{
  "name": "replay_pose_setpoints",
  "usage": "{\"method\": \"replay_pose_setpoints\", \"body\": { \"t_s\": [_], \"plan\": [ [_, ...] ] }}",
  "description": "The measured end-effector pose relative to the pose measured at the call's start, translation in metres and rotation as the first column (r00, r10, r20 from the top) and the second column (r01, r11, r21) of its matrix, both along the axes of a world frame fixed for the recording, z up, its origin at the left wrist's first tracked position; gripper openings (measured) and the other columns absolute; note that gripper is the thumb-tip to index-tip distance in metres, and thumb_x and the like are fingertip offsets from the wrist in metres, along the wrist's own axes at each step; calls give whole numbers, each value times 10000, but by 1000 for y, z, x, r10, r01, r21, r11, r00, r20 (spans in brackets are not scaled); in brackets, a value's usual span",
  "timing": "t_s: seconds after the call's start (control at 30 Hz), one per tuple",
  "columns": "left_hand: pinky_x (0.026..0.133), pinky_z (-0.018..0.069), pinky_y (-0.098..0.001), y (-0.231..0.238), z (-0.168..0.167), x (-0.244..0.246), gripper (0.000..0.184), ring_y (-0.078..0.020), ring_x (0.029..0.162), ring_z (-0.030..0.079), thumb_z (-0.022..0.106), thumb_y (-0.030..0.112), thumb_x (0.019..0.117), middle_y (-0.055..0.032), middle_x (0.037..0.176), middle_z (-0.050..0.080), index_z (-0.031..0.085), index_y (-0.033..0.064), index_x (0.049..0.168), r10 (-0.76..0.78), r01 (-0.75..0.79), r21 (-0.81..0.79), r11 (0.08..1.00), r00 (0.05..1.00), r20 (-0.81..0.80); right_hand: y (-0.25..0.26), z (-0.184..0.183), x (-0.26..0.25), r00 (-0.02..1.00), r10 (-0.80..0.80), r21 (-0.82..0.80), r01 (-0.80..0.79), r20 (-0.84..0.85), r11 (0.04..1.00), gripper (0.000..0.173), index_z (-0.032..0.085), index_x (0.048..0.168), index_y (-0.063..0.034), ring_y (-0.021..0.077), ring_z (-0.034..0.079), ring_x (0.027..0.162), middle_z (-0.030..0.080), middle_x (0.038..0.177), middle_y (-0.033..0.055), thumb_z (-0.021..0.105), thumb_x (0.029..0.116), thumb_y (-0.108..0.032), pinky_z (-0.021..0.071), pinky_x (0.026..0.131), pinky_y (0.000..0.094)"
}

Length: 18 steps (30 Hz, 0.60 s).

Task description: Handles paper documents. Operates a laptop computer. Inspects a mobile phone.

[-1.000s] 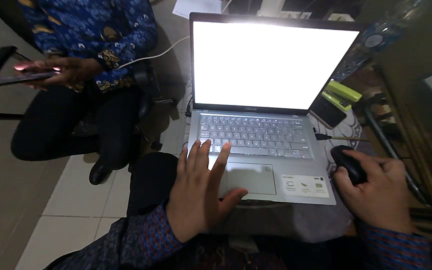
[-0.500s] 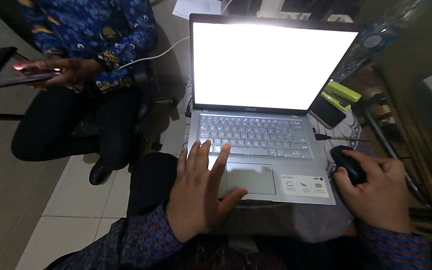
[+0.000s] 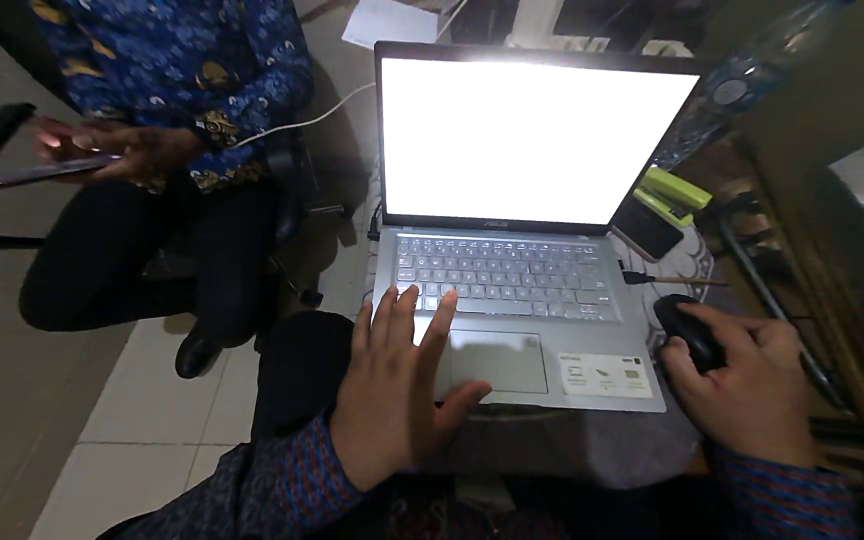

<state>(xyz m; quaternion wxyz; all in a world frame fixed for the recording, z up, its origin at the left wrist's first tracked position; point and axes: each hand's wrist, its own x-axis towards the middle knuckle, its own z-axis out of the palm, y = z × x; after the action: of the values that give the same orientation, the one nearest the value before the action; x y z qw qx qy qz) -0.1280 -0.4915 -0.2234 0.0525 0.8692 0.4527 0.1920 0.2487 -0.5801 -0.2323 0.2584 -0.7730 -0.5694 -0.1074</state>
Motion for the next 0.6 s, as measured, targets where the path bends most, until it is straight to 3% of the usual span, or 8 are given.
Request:
{"method": "replay_pose_setpoints", "body": {
  "t_s": [0.6],
  "plan": [
    [1120, 337, -703, 0, 1, 0, 943, -461, 1409, 439, 413, 858, 864, -231, 1498, 502, 413, 240, 1576, 2, -2, -14, 1000, 1000, 6, 0, 0, 0, 1000, -5, -11, 5, 5, 1000, 481, 706, 1251, -107, 425, 595, 1011, 593, 1166, 294, 573, 888, -395, 493, 821, 565]
  ]
}}
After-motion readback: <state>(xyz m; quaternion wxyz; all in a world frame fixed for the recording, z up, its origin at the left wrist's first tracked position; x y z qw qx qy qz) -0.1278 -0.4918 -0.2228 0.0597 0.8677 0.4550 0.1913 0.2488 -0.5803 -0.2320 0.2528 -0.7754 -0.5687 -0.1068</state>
